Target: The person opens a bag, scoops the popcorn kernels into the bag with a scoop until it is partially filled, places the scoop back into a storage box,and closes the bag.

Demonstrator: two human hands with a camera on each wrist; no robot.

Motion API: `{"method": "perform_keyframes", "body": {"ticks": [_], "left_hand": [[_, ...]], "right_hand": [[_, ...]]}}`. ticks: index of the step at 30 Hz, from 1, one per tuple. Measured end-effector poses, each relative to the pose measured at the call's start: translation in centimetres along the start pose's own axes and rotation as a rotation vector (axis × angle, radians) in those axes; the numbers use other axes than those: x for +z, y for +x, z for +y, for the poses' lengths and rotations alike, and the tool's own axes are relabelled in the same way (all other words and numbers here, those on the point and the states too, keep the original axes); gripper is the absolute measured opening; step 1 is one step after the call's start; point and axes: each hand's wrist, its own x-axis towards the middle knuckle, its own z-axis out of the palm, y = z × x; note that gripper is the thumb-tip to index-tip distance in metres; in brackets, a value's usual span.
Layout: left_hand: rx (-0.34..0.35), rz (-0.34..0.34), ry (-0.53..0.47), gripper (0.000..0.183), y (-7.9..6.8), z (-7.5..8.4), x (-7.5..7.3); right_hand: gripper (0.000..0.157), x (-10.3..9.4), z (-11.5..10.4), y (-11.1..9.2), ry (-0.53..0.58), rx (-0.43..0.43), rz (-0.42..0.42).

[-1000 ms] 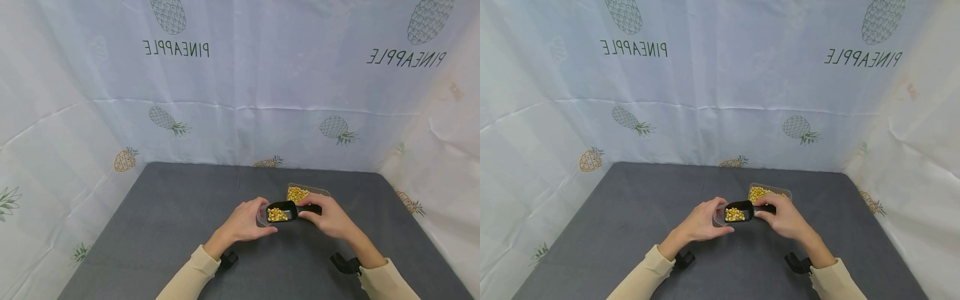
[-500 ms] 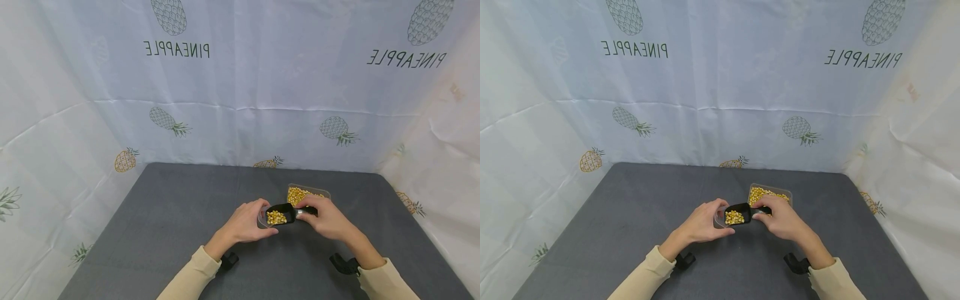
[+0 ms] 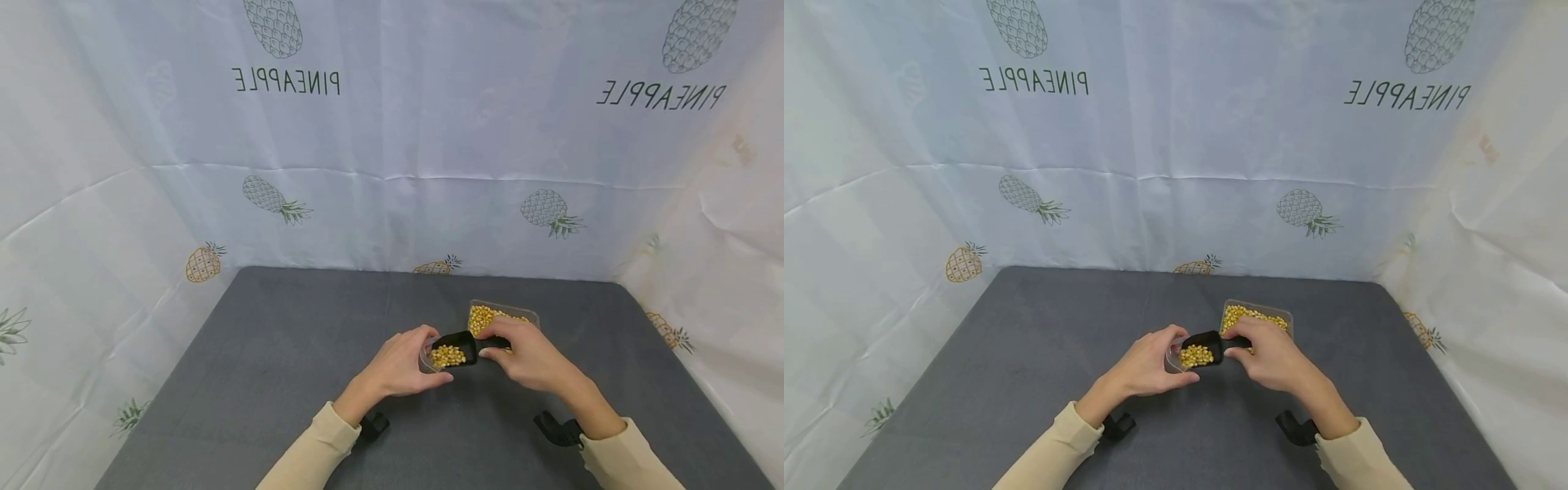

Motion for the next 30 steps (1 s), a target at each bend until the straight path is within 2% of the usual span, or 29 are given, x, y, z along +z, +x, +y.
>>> {"method": "perform_keyframes", "body": {"ticks": [11,19,25,30], "left_hand": [[-0.008,0.008,-0.006,0.068,0.0,-0.1,0.1],[-0.023,0.013,-0.019,0.069,0.0,-0.1,0.0],[-0.016,0.021,-0.021,0.067,0.1,0.0,0.1],[-0.009,0.018,-0.022,0.066,0.0,-0.1,0.1]], "right_hand": [[0.024,-0.3,-0.8,0.4,-0.077,-0.010,-0.004],[0.026,-0.4,-1.2,0.5,-0.103,-0.046,0.023],[0.025,-0.2,-0.8,0.2,-0.080,-0.055,0.040],[0.025,0.0,0.0,-0.2,-0.016,-0.041,0.056]]}}
